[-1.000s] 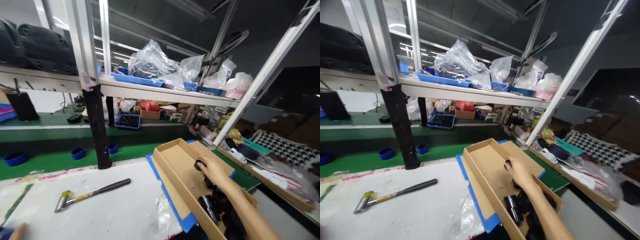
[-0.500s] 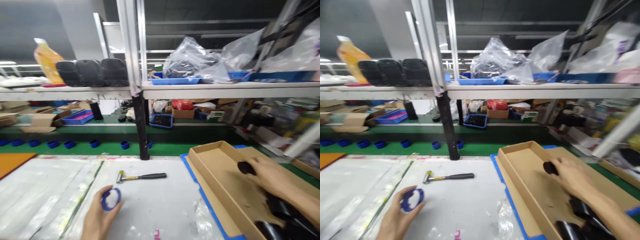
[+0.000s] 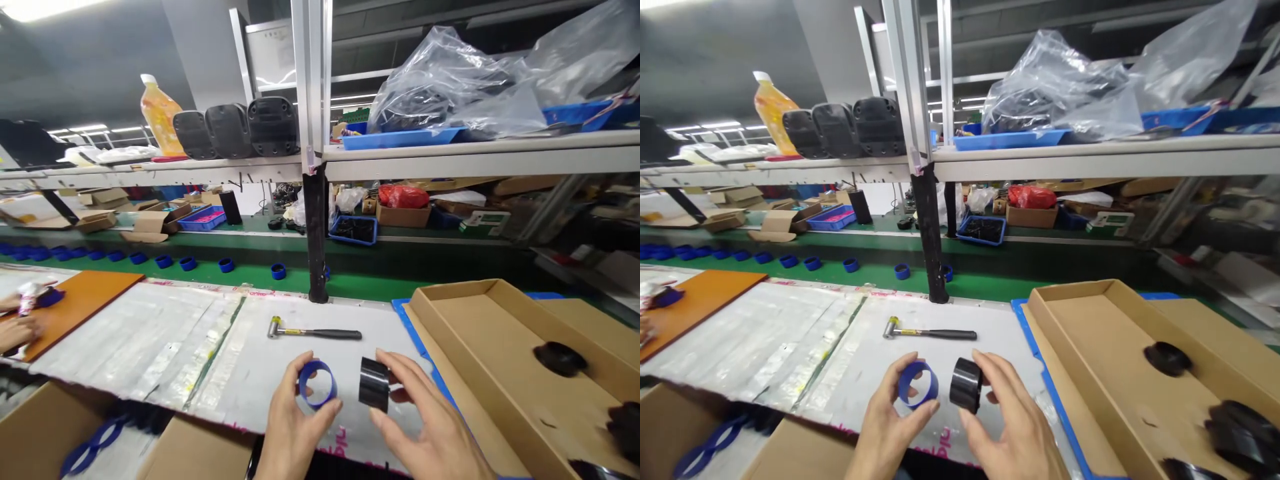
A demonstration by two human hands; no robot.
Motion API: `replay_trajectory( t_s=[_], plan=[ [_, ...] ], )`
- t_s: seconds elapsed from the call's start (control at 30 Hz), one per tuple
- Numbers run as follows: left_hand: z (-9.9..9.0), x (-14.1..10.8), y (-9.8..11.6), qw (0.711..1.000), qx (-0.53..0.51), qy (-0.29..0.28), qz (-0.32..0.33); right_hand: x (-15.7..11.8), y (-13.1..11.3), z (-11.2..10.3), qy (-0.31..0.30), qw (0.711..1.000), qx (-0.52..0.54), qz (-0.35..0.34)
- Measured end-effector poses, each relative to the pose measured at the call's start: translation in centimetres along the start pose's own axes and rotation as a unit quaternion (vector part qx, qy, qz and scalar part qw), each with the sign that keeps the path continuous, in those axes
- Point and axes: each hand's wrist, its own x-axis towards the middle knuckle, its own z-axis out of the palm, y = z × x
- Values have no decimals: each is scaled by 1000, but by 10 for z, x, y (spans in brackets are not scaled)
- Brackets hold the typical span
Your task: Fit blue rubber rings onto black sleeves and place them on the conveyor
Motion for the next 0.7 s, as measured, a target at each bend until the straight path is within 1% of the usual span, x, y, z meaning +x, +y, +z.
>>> replay_trajectory(
  t_s=[0.07,0.1,0.17,0.23,0.27,0.3,0.4,0.53,0.63,0.7],
  plan=[
    [3,-4,2,992,-122,7,-36,-8,2,17,-4,997,66,39],
    [4,-5,2,978,-199,7,-65,-13,3,24,-9,993,98,62],
    [7,-7,0,928,-348,-2,-130,-21,2,39,-13,984,144,106],
    [9,-9,-4,880,-438,-18,-184,-26,-3,52,-10,982,154,110],
    [11,-10,-5,866,-459,-24,-197,-26,-7,56,-6,984,147,96],
    [12,-10,-7,860,-468,-32,-202,-25,-10,60,0,988,134,79],
    [13,-12,-8,868,-455,-47,-194,-20,-19,63,0,996,91,22],
    [10,-12,-3,895,-413,-34,-169,-14,-24,56,-18,997,50,-47],
    [7,-13,2,916,-370,-41,-149,-14,-23,51,-25,996,19,-82],
    [5,-13,5,926,-343,-45,-150,-15,-22,50,-26,995,-4,-97]
  ],
)
